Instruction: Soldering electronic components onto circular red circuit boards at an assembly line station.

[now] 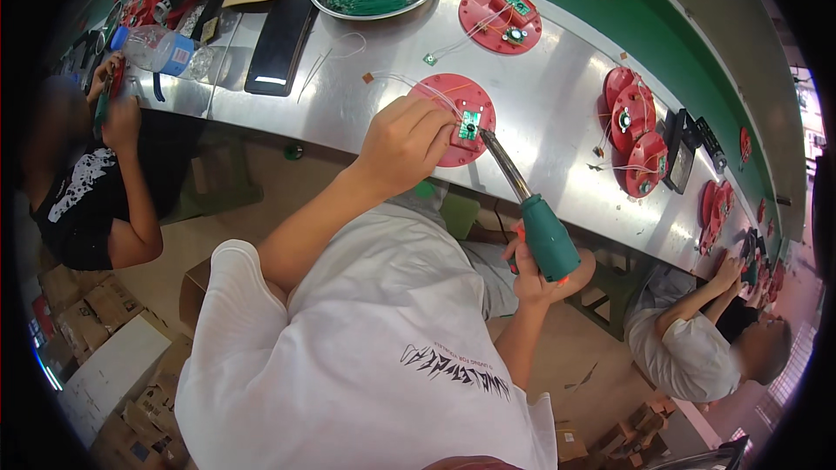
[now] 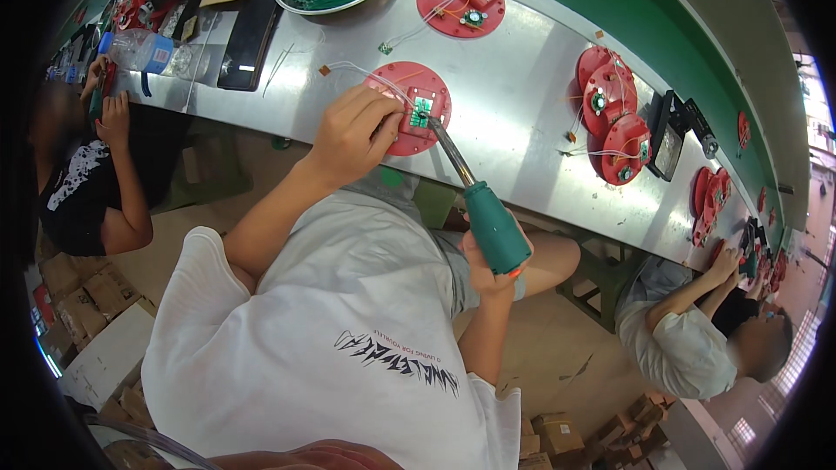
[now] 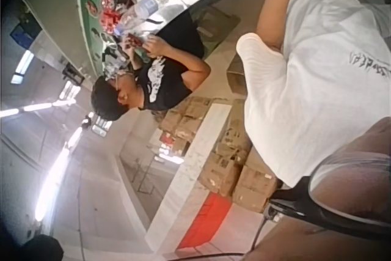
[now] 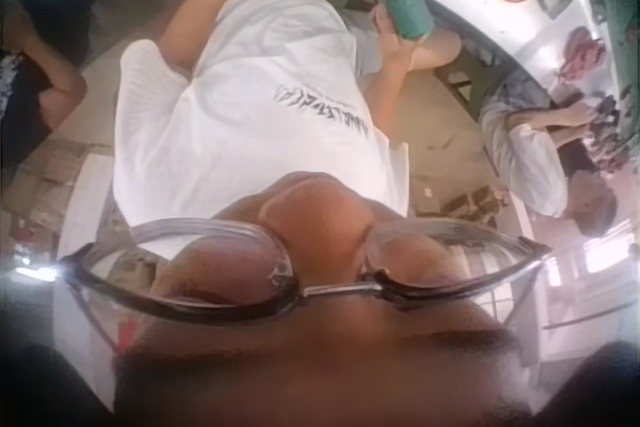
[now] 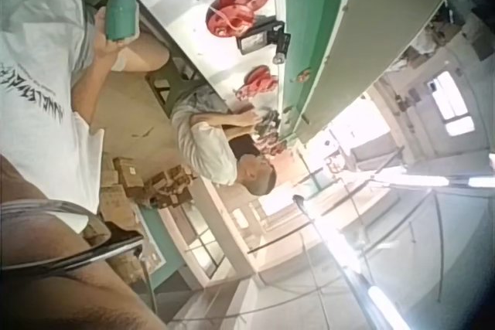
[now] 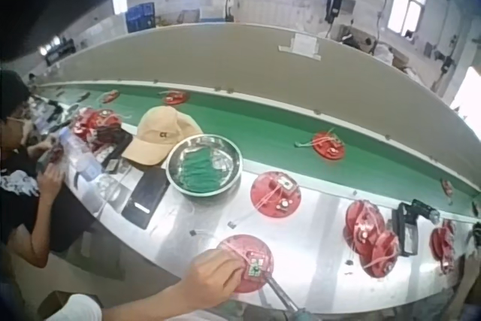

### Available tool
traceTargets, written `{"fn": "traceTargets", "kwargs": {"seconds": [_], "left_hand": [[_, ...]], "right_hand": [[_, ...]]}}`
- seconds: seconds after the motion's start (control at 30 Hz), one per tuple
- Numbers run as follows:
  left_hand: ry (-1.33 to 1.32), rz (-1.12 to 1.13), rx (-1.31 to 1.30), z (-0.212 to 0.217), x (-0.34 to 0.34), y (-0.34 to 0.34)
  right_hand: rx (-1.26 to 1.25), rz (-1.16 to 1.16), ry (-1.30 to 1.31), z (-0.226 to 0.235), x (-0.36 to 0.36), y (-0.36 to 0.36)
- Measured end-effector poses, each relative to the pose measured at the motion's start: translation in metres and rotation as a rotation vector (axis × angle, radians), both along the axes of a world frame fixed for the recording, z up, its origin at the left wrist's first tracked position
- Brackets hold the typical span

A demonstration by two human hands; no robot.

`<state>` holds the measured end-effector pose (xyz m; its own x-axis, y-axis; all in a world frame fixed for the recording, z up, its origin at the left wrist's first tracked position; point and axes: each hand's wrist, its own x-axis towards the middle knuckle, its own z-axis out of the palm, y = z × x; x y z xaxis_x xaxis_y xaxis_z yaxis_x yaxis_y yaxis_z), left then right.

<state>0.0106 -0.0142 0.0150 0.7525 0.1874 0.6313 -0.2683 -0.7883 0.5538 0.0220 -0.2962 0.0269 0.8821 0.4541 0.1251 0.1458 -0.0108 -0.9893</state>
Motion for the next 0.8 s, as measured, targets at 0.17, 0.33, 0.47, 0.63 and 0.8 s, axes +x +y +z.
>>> {"fn": "traceTargets", "kwargs": {"seconds": [0.17, 0.33, 0.47, 0.63, 0.8], "left_hand": [[-0.041, 0.057, 0.091, -0.008, 0.0, -0.005], [-0.054, 0.057, 0.109, -0.01, -0.001, -0.003], [-0.076, 0.055, 0.113, -0.011, -0.001, -0.003], [-0.039, 0.05, 0.097, -0.011, -0.004, -0.004], [-0.018, 0.037, 0.076, -0.011, -0.004, -0.004]], "right_hand": [[-0.025, 0.029, 0.039, -0.002, -0.003, 0.003], [-0.056, 0.024, 0.062, -0.002, -0.005, 0.007], [-0.06, 0.02, 0.053, -0.005, -0.006, 0.005], [0.009, -0.001, 0.086, 0.001, -0.006, 0.008], [0.035, -0.042, 0.031, 0.024, -0.004, 0.028]]}}
